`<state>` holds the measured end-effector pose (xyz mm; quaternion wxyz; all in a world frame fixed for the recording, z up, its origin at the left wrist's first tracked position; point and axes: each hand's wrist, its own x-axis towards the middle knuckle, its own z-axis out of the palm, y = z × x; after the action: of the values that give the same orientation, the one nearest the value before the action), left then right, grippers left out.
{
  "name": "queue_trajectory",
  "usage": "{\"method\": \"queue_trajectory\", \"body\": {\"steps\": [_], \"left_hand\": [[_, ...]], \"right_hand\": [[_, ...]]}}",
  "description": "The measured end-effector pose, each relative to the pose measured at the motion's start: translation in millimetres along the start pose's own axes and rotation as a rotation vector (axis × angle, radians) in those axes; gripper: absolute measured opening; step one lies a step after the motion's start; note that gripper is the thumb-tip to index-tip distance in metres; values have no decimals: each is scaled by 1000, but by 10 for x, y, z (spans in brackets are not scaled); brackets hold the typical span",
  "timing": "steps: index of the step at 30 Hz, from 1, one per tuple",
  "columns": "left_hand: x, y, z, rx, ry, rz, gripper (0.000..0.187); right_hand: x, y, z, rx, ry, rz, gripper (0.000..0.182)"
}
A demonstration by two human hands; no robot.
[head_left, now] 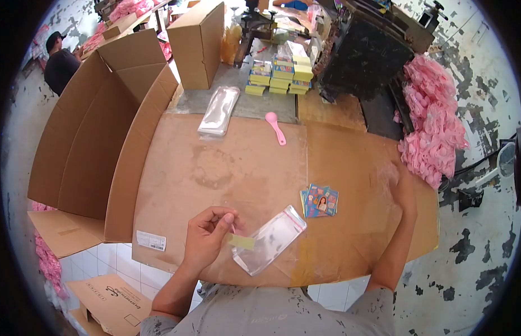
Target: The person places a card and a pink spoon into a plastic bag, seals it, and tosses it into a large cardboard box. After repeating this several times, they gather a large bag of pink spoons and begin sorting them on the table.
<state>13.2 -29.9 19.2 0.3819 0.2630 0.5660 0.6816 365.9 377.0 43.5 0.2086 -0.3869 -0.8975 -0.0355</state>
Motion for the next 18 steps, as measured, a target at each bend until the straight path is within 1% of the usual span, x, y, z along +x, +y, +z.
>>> {"method": "queue_trajectory", "body": {"steps": [2,4,5,7,8,9,12,14,16,17,18], "left_hand": [[18,-19,-33,-7,8,-15,19],[13,-49,-41,-45,12,-65,19],[12,-53,-33,-53,12,-76,19],[13,-48,-32,-62,2,-107,19],[9,-55,-33,-75,-16,-109,19],[1,-64,-34,-89,-30,-108,20],[-20,-56,-42,-88,-43,-92,22],[-34,-56,-40,-82,-49,-81,24],[-51,-58,-51,-82,-58,-72,26],[-63,-57,-53,-72,-57,-68,27],[-62,-52,-56,-62,-57,-60,27]], "right_hand": [[47,-109,-76,10,139,-38,33],[96,-133,-182,212,78,135,30],[105,-42,-221,409,-51,331,29],[34,185,-187,594,-181,400,27],[-2,343,-38,582,-178,264,26],[12,313,-8,568,-174,124,25],[-51,115,-92,52,27,-119,20],[-41,-199,-285,260,-3,39,17],[-75,-259,-405,519,-59,150,14],[-95,-197,-447,674,-99,178,14],[-102,-48,-432,884,-104,134,14]]}}
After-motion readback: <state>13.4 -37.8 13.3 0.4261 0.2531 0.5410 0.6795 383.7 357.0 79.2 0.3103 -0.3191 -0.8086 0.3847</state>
